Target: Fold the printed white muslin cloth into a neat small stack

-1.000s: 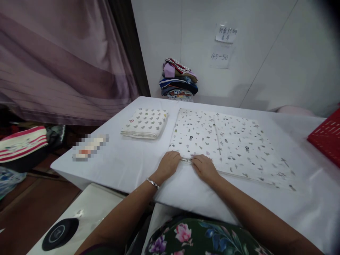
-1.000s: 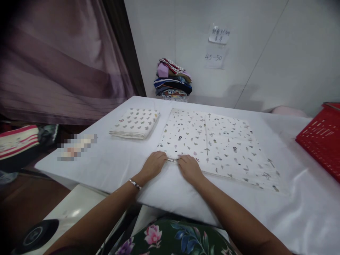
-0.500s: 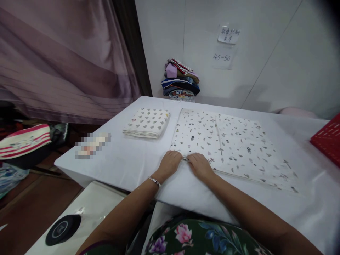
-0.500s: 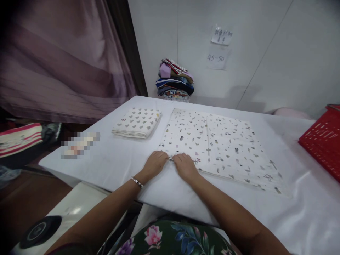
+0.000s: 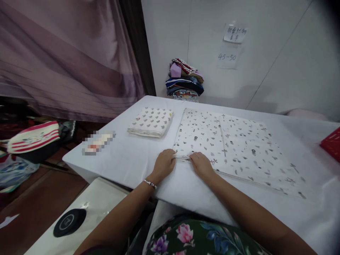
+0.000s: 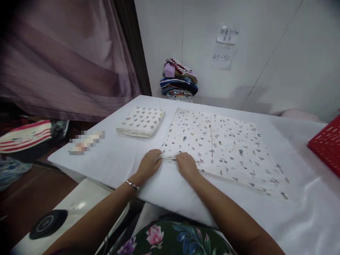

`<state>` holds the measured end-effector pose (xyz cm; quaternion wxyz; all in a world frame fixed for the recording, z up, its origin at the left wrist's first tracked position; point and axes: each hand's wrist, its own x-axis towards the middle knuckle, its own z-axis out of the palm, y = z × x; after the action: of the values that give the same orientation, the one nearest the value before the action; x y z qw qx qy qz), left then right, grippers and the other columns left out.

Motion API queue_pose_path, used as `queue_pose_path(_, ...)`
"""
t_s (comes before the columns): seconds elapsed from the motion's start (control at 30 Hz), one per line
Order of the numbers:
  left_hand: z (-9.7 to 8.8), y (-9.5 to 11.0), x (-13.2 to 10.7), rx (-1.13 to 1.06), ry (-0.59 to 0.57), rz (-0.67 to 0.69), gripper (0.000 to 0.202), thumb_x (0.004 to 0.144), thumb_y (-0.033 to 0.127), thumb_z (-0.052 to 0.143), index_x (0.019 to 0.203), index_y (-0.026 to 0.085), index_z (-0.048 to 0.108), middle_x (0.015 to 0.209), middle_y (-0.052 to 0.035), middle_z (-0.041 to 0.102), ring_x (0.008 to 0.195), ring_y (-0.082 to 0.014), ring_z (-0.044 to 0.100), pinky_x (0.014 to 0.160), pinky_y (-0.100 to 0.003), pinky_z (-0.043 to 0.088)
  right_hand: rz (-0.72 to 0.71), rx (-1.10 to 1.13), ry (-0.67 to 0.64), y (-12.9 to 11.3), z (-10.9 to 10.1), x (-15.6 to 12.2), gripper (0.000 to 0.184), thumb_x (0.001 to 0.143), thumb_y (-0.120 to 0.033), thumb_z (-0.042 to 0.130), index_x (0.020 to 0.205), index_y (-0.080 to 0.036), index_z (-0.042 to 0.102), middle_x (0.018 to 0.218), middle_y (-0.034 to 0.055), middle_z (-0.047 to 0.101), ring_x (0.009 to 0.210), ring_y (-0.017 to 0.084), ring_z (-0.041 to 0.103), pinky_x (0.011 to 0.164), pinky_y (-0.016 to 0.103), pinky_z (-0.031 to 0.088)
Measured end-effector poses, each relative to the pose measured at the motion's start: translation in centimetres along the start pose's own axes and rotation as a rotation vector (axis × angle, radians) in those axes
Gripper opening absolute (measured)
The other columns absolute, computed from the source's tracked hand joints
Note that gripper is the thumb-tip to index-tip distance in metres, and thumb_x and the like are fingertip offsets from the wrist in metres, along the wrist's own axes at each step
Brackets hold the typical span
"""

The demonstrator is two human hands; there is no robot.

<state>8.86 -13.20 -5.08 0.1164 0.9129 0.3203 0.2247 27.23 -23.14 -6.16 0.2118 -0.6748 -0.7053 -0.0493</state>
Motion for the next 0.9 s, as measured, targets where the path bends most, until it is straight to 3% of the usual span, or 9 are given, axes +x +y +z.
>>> queue_pose_path(0.27, -0.5, -0.1, -0.4, 0.004, -0.014, -0.141, 0.010, 0.077, 0.020, 0.052, 0.087, 0.020, 0.051, 0.089, -0.0033, 0.057, 0.085, -0.0193, 0.051, 0.077, -0.033, 0.041, -0.018, 0.046, 0.010, 0.3, 0.3, -0.2, 0.019, 0.091, -0.017, 0.039, 0.089, -0.017, 0.058, 0.083, 0.0073, 0.060, 0.080, 0.020, 0.050, 0.072, 0.031, 0.040)
queue_pose_path(0.43, -0.1, 0.8, 0.3, 0.044, -0.013, -0.159, 0.017, 0.077, 0.030, 0.057, 0.089, 0.020, 0.052, 0.091, -0.0038, 0.057, 0.087, -0.0202, 0.052, 0.076, -0.033, 0.039, -0.036, 0.060, 0.010, 0.2, 0.2, -0.3, 0.019, 0.091, -0.017, 0.040, 0.091, -0.017, 0.059, 0.086, 0.0075, 0.060, 0.082, 0.020, 0.050, 0.074, 0.031, 0.040)
queue_pose_path(0.63, 0.1, 1.3, 1.0, 0.153, -0.038, -0.192, 0.010, 0.079, 0.025, 0.052, 0.087, 0.019, 0.051, 0.090, -0.0047, 0.057, 0.086, -0.0204, 0.051, 0.074, -0.032, 0.037, -0.078, 0.064, 0.021, 0.2, 0.2, -0.4, 0.021, 0.091, -0.016, 0.041, 0.093, -0.018, 0.061, 0.094, 0.0083, 0.060, 0.086, 0.020, 0.049, 0.076, 0.031, 0.040)
queue_pose_path(0.77, -0.2, 1.1, 1.1, 0.226, -0.068, -0.221, 0.007, 0.077, 0.017, 0.047, 0.083, 0.019, 0.049, 0.089, -0.0045, 0.057, 0.084, -0.0189, 0.052, 0.071, -0.030, 0.037, -0.087, 0.070, 0.027, 0.2, 0.3, -0.4, 0.021, 0.091, -0.017, 0.042, 0.091, -0.018, 0.062, 0.092, 0.0082, 0.059, 0.084, 0.019, 0.048, 0.074, 0.030, 0.040)
queue_pose_path(0.9, -0.9, 1.0, 1.2, 0.217, -0.127, -0.279, 0.004, 0.079, 0.018, 0.044, 0.082, 0.020, 0.046, 0.083, -0.0033, 0.058, 0.078, -0.0179, 0.054, 0.066, -0.029, 0.037, -0.077, 0.069, 0.018, 0.1, 0.2, -0.2, 0.021, 0.091, -0.019, 0.042, 0.089, -0.018, 0.064, 0.088, 0.0077, 0.059, 0.081, 0.019, 0.047, 0.071, 0.030, 0.038)
